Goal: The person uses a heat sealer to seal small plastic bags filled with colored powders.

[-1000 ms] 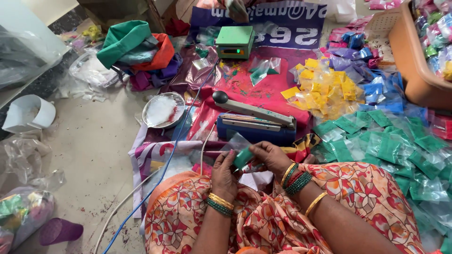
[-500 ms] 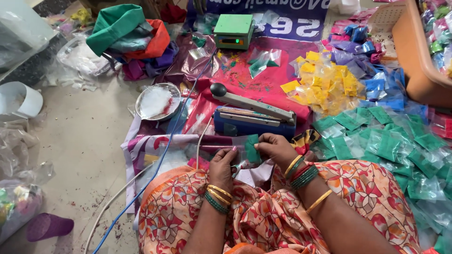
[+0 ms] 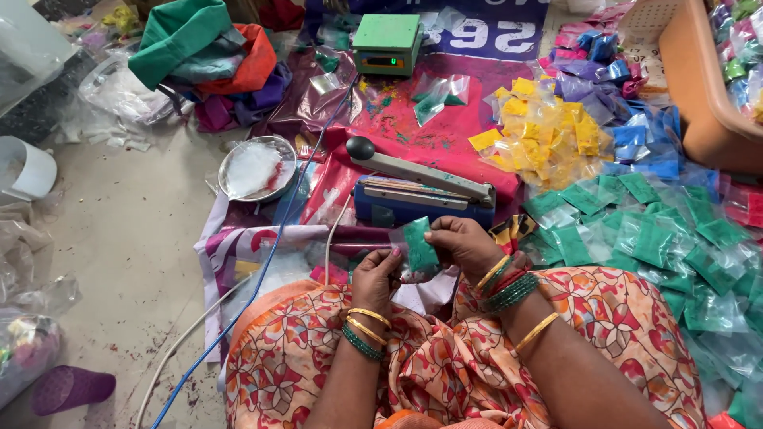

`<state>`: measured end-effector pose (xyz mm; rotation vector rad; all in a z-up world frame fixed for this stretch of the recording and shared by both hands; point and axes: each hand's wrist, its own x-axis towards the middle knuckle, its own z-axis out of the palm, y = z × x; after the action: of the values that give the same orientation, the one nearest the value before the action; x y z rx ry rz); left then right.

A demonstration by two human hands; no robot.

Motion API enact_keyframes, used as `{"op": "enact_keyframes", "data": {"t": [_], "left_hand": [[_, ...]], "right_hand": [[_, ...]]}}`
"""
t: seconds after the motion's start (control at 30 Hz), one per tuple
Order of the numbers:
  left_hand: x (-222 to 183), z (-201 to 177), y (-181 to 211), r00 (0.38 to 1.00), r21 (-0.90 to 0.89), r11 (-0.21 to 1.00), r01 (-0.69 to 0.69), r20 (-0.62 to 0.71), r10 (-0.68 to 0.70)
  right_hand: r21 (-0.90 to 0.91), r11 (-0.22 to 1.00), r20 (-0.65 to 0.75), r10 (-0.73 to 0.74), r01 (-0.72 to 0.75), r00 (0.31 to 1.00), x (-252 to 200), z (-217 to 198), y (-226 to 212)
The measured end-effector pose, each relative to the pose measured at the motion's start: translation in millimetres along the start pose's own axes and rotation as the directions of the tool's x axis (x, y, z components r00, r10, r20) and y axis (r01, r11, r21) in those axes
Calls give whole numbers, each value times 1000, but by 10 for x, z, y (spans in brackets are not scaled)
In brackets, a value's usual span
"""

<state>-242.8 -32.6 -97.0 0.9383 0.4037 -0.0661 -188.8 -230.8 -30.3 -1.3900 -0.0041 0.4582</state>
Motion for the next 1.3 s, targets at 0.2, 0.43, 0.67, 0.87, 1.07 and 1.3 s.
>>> {"op": "enact_keyframes", "data": {"t": [0.2,0.43,0.67,0.87,1.07,1.3], "left_hand": [[-98,73,101,1000,-47,999,10,-4,-10],[-225,191,276,999,-43,999,-18,-32,17],[-170,142,208,1000,-65,998,-5,3,5],[21,-28,-88,994,-170,983,67,92,-52],[-190,211,98,988,-179,972,152,-9,-156],[-30,58,-61,988,-141,981,132,-62,-142]], "right_hand": [[-40,999,-32,1,-2,999,63,-54,85],[17,999,-57,31,-31,998,65,-50,98],[5,1000,4,-15,15,1000,77,-71,173],[39,998,85,52,-56,995,-160,154,-146],[-137,990,63,54,-45,997,-85,77,1],[-335,917,46,-216,218,975,-91,-87,25]]}}
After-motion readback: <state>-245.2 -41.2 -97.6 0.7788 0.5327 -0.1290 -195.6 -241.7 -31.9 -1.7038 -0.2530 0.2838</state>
